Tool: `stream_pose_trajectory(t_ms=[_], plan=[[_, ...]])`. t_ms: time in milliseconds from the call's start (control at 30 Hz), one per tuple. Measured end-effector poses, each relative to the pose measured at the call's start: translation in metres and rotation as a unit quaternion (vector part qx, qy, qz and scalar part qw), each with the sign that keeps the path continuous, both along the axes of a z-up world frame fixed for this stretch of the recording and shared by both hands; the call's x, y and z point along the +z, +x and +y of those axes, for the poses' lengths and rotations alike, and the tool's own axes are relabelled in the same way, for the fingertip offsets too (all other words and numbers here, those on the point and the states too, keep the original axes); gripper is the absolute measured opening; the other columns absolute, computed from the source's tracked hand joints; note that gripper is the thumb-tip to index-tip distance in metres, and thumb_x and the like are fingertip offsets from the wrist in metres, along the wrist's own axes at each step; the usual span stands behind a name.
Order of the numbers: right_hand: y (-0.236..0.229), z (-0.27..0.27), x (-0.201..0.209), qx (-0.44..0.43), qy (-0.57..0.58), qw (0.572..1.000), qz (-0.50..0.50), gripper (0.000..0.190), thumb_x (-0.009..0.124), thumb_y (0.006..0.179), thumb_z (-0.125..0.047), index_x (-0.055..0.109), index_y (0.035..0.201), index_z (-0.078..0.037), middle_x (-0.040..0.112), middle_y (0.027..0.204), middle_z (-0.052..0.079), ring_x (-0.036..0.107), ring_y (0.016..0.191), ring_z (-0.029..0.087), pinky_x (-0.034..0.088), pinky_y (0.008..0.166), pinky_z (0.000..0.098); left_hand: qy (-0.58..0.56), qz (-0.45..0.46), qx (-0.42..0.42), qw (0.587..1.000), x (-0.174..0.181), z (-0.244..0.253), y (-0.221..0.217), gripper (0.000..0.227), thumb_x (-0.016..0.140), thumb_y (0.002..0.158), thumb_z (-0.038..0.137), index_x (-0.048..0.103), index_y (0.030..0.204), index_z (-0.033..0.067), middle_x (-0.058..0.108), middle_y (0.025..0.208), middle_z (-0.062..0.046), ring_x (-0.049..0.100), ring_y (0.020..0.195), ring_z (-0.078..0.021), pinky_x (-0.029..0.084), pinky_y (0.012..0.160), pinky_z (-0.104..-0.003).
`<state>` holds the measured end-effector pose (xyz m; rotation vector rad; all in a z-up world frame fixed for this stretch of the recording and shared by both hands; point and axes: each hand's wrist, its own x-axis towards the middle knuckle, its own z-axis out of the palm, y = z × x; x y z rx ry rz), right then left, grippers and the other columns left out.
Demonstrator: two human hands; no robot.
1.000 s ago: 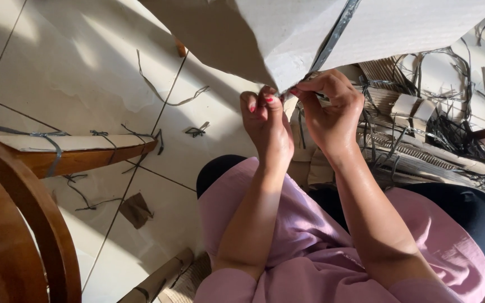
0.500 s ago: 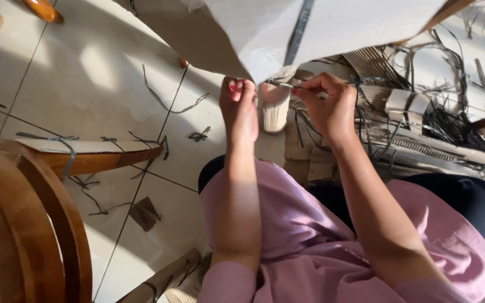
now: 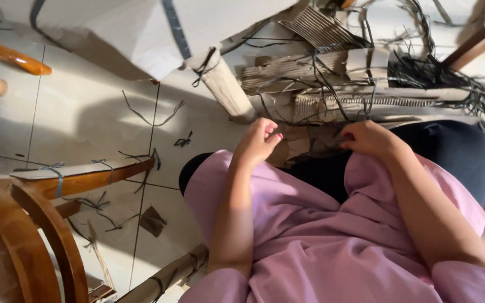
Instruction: The person wraps the legs of wooden chairs with corrugated cardboard and paper, then secures the protective layers using black plastic ties and a handheld cutting tool to trim the ends.
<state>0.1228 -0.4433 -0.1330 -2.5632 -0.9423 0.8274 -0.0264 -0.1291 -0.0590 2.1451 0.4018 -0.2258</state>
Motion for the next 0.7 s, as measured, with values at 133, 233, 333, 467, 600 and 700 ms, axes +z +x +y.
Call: stream_pose_trajectory(t_ms=[133,233,333,467,600,700], plan=[[0.006,0.022,0.013,-0.053,0.116,0.990,-0.063,0.028,0.076,0.085,-0.027,0.079,0.108,-0.011,0.079,0.095,0.017,0.075,0.095,0.039,0.058,0.083,0.0522,0.096,0.156,-0.092,0.979,-0.038,-0.016,0.021,0.049,0.066,0.094,0.042,0.058,0.134,0.0162,0.064,0.136,-0.018,0.063,0.126,-0.0391,0.051,0.104,-0.054],[0.022,0.030,-0.007,-0.131,0.210,0.962,-0.116,0.013,0.078,0.090,-0.023,0.078,0.102,-0.017,0.077,0.089,0.004,0.074,0.088,0.029,0.059,0.078,0.0433,0.123,0.192,-0.109,0.967,-0.077,-0.020,0.031,0.055,0.060,0.096,0.040,0.049,0.145,0.0173,0.057,0.145,-0.014,0.059,0.133,-0.0352,0.050,0.107,-0.053],[0.039,0.035,-0.034,-0.177,0.226,0.941,-0.178,0.013,0.082,0.090,-0.025,0.077,0.102,-0.020,0.073,0.087,-0.002,0.073,0.083,0.022,0.058,0.071,0.0368,0.153,0.155,-0.121,0.969,-0.076,-0.024,0.039,0.058,0.061,0.097,0.043,0.047,0.147,0.0163,0.057,0.142,-0.014,0.060,0.130,-0.0359,0.052,0.105,-0.052],[0.041,0.043,-0.031,-0.241,0.141,0.937,-0.208,0.019,0.083,0.087,-0.030,0.074,0.100,-0.019,0.065,0.093,0.003,0.071,0.089,0.031,0.059,0.073,0.0462,0.114,0.086,-0.081,0.986,-0.036,-0.035,0.050,0.043,0.065,0.096,0.032,0.056,0.135,0.0150,0.059,0.134,-0.018,0.061,0.126,-0.0412,0.055,0.102,-0.052],[0.035,0.049,-0.025,-0.242,0.099,0.947,-0.185,0.028,0.087,0.084,-0.029,0.075,0.102,-0.011,0.063,0.096,0.010,0.070,0.091,0.039,0.059,0.075,0.0525,0.100,0.034,-0.035,0.994,-0.040,-0.035,0.056,0.041,0.069,0.095,0.025,0.058,0.132,0.0135,0.055,0.134,-0.019,0.060,0.128,-0.0424,0.055,0.104,-0.050],[0.049,0.050,-0.073,-0.258,0.118,0.948,-0.143,0.021,0.084,0.091,-0.027,0.078,0.104,-0.011,0.066,0.088,0.006,0.073,0.083,0.033,0.060,0.070,0.0476,0.091,0.056,-0.003,0.994,-0.047,-0.033,0.057,0.041,0.071,0.093,0.027,0.061,0.130,0.0134,0.052,0.137,-0.019,0.059,0.130,-0.0408,0.055,0.105,-0.050]])
